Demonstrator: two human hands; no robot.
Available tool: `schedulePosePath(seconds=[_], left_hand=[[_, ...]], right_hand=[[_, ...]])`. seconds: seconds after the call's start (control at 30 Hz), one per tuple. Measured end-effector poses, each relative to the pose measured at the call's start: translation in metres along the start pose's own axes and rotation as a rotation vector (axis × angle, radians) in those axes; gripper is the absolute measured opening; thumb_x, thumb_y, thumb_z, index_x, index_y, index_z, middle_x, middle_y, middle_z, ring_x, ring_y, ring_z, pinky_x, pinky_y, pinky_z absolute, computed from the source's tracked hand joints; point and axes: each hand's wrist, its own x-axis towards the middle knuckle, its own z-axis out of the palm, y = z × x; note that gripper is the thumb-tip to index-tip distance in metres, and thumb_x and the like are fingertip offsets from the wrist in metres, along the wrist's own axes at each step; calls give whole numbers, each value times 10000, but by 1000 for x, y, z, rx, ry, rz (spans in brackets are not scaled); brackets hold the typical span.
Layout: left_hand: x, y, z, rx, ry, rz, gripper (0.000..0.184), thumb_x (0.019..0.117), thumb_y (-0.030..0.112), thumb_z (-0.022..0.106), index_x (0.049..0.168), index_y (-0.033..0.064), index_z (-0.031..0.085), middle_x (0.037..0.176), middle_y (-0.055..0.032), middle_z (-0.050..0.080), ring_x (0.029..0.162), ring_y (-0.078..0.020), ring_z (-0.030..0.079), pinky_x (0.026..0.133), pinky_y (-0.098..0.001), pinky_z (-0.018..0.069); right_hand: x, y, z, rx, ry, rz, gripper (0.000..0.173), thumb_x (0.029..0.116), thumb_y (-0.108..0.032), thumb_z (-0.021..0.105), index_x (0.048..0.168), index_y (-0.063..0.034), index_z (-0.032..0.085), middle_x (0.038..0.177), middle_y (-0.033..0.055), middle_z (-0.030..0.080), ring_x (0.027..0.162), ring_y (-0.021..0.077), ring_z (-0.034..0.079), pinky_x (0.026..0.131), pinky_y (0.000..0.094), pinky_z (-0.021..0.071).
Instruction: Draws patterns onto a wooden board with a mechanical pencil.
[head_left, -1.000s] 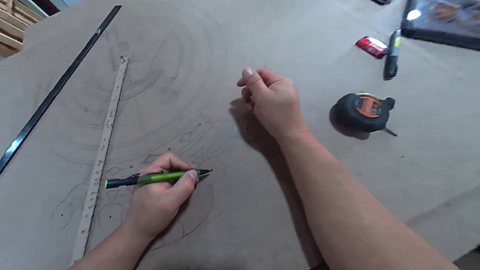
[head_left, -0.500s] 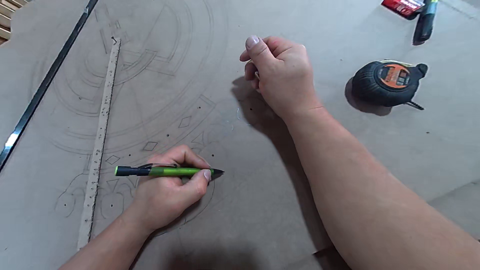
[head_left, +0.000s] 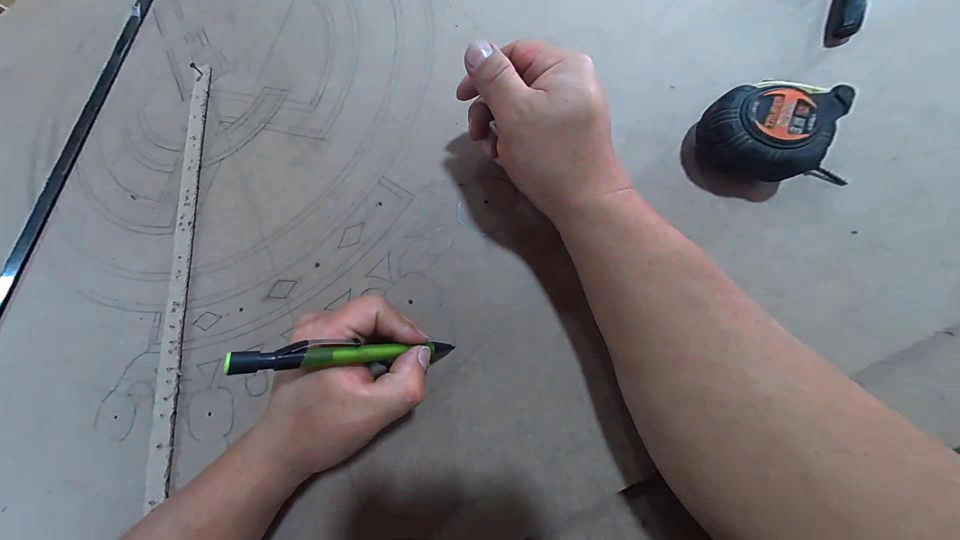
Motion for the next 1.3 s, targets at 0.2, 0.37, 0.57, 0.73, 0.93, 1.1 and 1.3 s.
schedulePosePath(seconds=[0.2, 0.37, 0.57, 0.73, 0.93, 1.1, 1.3], left_hand=[[1, -2, -1, 1, -46, 43, 33, 863, 152, 737, 888, 142, 716, 824, -9, 733, 616, -119, 674, 500, -256, 576], [2, -2, -3, 1, -89, 69, 36, 868, 156, 738, 893, 139, 719, 820, 1, 730, 624, -106, 672, 505, -247, 574], [-1, 0, 2, 26, 21, 5, 58, 849, 173, 743, 889, 159, 703, 805, -13, 734, 581, -146, 674, 473, -286, 584], [2, -2, -3, 5, -94, 72, 33, 865, 147, 738, 889, 138, 717, 822, 0, 731, 623, -112, 674, 503, -255, 580], [5, -2, -7, -20, -163, 93, 36, 861, 136, 738, 882, 133, 709, 805, 6, 721, 623, -94, 666, 508, -232, 569], [1, 0, -2, 2, -41, 15, 60, 865, 174, 745, 904, 148, 707, 822, -26, 734, 596, -158, 680, 489, -296, 596], [7, -3, -12, -30, -266, 114, 28, 867, 132, 743, 879, 123, 718, 825, 8, 729, 665, -97, 683, 547, -239, 590]], right_hand=[[1, 1, 0, 6, 2, -10, 355, 1090, -367, 507, 910, -144, 716, 667, -59, 660, 546, 59, 598, 496, 239, 486], [1, 0, 0, -5, -7, 4, 355, 1091, -376, 501, 926, -149, 718, 678, -64, 664, 554, 57, 601, 500, 239, 488], [1, 0, 0, -7, -4, 8, 356, 1089, -380, 503, 921, -153, 720, 667, -66, 660, 543, 57, 595, 498, 242, 485], [2, 1, 0, -7, -1, -2, 356, 1088, -378, 507, 906, -154, 715, 658, -70, 653, 541, 53, 591, 495, 238, 480], [2, 1, 0, -11, -1, 3, 356, 1088, -378, 509, 906, -153, 716, 669, -67, 662, 545, 55, 597, 498, 237, 484], [2, 1, 0, -6, -2, 6, 357, 1087, -381, 512, 906, -151, 717, 672, -63, 666, 537, 57, 593, 485, 236, 478], [2, 1, -1, -30, -16, -1, 365, 1089, -389, 498, 915, -154, 717, 669, -67, 657, 547, 55, 596, 507, 246, 494]])
